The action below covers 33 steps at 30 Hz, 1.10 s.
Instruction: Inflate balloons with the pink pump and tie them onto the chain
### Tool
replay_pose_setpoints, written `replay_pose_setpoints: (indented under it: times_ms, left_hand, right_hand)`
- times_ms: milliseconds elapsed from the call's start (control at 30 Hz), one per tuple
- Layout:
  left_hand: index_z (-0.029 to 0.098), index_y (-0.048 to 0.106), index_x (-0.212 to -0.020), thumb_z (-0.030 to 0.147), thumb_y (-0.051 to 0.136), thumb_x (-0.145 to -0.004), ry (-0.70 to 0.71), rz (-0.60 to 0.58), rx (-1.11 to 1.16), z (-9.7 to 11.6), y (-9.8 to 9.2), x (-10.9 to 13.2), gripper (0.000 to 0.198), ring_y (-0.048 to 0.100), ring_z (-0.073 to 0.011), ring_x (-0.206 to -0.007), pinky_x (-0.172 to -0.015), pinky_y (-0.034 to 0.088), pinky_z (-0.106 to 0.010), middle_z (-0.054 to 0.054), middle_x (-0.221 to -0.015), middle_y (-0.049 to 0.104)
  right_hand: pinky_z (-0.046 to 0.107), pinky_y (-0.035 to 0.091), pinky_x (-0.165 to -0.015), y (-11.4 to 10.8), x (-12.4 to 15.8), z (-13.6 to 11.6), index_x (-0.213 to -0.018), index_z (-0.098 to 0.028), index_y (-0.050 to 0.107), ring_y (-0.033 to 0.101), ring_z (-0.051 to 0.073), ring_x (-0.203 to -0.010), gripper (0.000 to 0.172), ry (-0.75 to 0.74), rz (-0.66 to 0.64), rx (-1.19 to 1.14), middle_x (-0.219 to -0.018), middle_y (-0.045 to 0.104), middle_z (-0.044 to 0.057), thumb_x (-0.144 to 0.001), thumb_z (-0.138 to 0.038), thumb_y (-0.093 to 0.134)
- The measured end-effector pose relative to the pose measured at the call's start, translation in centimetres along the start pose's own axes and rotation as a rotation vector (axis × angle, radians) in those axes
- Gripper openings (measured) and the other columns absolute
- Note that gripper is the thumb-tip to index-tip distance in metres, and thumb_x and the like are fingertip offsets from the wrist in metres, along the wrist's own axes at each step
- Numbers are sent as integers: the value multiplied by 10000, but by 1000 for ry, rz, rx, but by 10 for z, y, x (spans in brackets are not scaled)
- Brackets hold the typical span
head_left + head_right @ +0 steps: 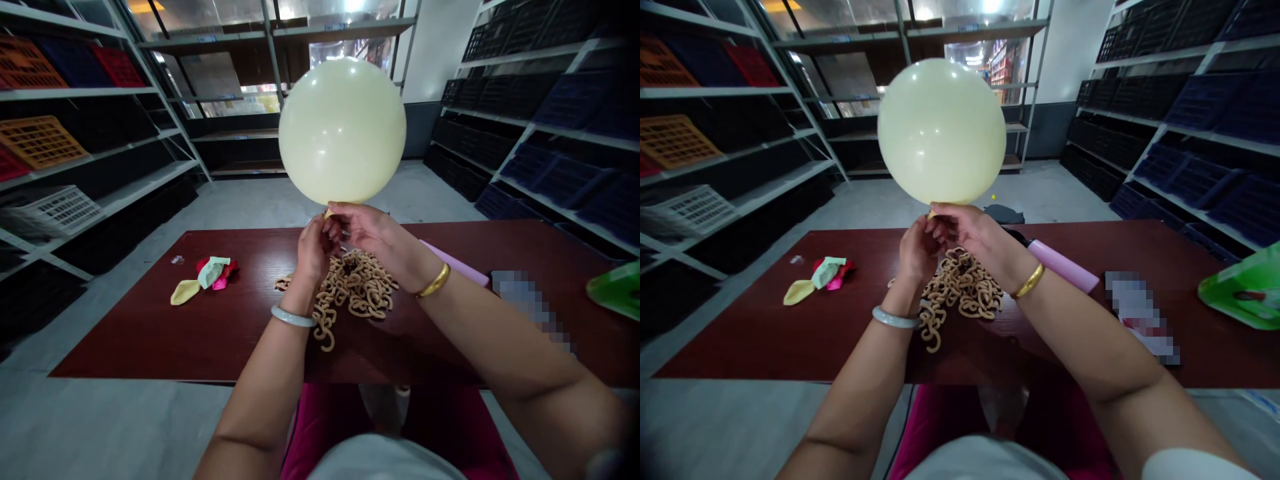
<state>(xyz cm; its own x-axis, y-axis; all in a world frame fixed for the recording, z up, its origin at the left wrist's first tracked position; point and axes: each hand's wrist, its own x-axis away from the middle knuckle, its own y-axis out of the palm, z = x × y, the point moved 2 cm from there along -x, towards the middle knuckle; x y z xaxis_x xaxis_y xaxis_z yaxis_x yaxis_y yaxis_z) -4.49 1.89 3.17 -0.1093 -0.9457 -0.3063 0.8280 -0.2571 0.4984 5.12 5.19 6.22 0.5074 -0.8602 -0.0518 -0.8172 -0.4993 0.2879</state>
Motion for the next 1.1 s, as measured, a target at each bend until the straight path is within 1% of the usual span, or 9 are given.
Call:
replay_pose_setpoints:
  times_ms: [100, 233, 367, 500, 567, 733, 800, 933, 1100]
  left_hand:
    - [174, 445, -677, 339, 601, -844, -93, 28, 151, 4, -9, -7, 282, 429, -80, -536, -402, 239, -169, 21, -627, 401]
    - [159, 518, -696, 280, 635, -830, -127, 148, 279, 4, -27, -16, 215, 470, -67, -544, -387, 235, -164, 5, -655, 494]
    - [162, 578, -741, 250, 663, -826, -81, 253, 341, 3, -38, -20, 150, 519, -62, -575, -408, 268, -163, 2, -697, 574]
    - [154, 614, -762, 261, 710, -793, -65, 249, 350, 0, -40, -20, 147, 542, -61, -572, -421, 294, -165, 5, -693, 593]
    - [152, 624, -775, 245, 726, -776, -67, 264, 370, -2, -42, -20, 138, 547, -59, -563, -418, 298, -165, 9, -693, 601]
    - [133, 612, -751, 192, 693, -796, -130, 366, 426, -3, -43, -19, 110, 533, -57, -510, -396, 290, -161, 8, -637, 596]
    - [128, 595, -725, 183, 652, -824, -168, 393, 438, -3, -41, -17, 126, 514, -51, -478, -383, 281, -155, 13, -605, 580]
    - [127, 579, -711, 178, 625, -831, -211, 384, 435, -3, -34, -14, 139, 529, -53, -470, -367, 275, -143, 11, -590, 582]
    - [131, 611, -782, 214, 663, -805, -273, 405, 325, -4, -28, -9, 101, 614, -83, -521, -383, 340, -134, -12, -635, 646]
  right_hand:
    - [306, 480, -636, -7, -15, 7, -740, -193, 599, 550, 131, -622, 303, -22, -6, 116, -675, 628, 12, -766, -492, 646]
    - [263, 436, -668, -32, -22, 22, -845, -177, 668, 577, 115, -708, 270, -23, 113, 684, -774, 673, 13, -834, -430, 576]
    - [290, 399, -653, -61, -21, 45, -625, -151, 657, 574, 178, -715, 141, 112, 239, 1002, -574, 605, 24, -637, -208, 786]
    - [326, 479, -758, -69, -23, 66, -836, -133, 675, 607, 203, -883, 165, 158, 273, 1081, -878, 671, 76, -758, -263, 740]
    - [357, 512, -803, -68, -24, 67, -1016, -143, 642, 611, 185, -929, 240, 160, 267, 1057, -1050, 644, 81, -869, -333, 628]
    - [302, 504, -714, -65, -21, 35, -709, -169, 623, 632, 183, -776, 120, 39, 226, 826, -766, 680, 43, -777, -266, 646]
    - [291, 510, -753, -62, -15, 17, -744, -203, 580, 644, 160, -830, 143, -42, 216, 698, -863, 700, 33, -827, -315, 545]
    - [334, 507, -840, -53, -4, -5, -674, -215, 478, 651, 156, -860, 184, -187, 154, 141, -881, 694, 39, -775, -319, 591]
    - [250, 449, -576, -43, 5, -15, -743, -204, 589, 494, 86, -559, 158, -324, 137, 28, -690, 574, -28, -766, -330, 680]
